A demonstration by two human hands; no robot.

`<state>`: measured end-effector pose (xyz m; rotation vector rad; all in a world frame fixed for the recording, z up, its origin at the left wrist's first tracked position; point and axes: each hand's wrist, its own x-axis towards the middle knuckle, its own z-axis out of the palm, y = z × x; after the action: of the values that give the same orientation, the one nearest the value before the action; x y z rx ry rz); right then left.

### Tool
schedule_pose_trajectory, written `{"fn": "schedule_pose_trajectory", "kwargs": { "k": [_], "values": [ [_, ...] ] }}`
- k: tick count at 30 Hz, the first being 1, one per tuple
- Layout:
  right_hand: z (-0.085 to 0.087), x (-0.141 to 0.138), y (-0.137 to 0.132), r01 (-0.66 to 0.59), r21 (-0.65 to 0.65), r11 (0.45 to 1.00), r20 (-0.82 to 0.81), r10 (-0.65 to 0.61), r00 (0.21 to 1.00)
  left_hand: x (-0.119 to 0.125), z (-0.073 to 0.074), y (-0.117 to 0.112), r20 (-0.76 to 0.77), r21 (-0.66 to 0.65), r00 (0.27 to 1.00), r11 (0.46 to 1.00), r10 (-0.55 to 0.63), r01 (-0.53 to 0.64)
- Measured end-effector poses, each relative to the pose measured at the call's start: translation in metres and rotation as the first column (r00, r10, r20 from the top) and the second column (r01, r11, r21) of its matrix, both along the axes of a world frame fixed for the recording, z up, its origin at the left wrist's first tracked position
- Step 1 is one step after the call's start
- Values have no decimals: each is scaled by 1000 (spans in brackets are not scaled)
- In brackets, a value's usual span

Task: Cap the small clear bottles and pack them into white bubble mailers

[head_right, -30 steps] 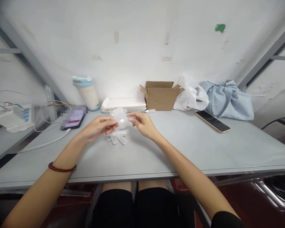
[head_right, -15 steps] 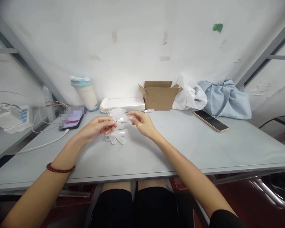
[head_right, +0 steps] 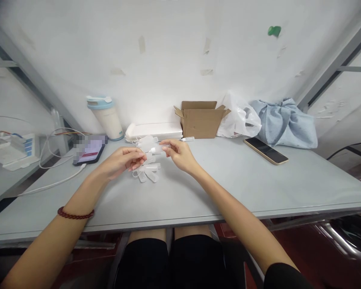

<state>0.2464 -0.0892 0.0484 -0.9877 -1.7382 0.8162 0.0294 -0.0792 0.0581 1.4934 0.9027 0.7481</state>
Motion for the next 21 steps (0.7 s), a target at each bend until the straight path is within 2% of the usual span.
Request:
{"fn": "schedule_pose_trajectory", "kwargs": {
  "k": [21],
  "values": [
    [2,2,1,-23,2,1000,18,23,1000,0,0,0,-32,9,999,1000,2,-1]
  ]
}}
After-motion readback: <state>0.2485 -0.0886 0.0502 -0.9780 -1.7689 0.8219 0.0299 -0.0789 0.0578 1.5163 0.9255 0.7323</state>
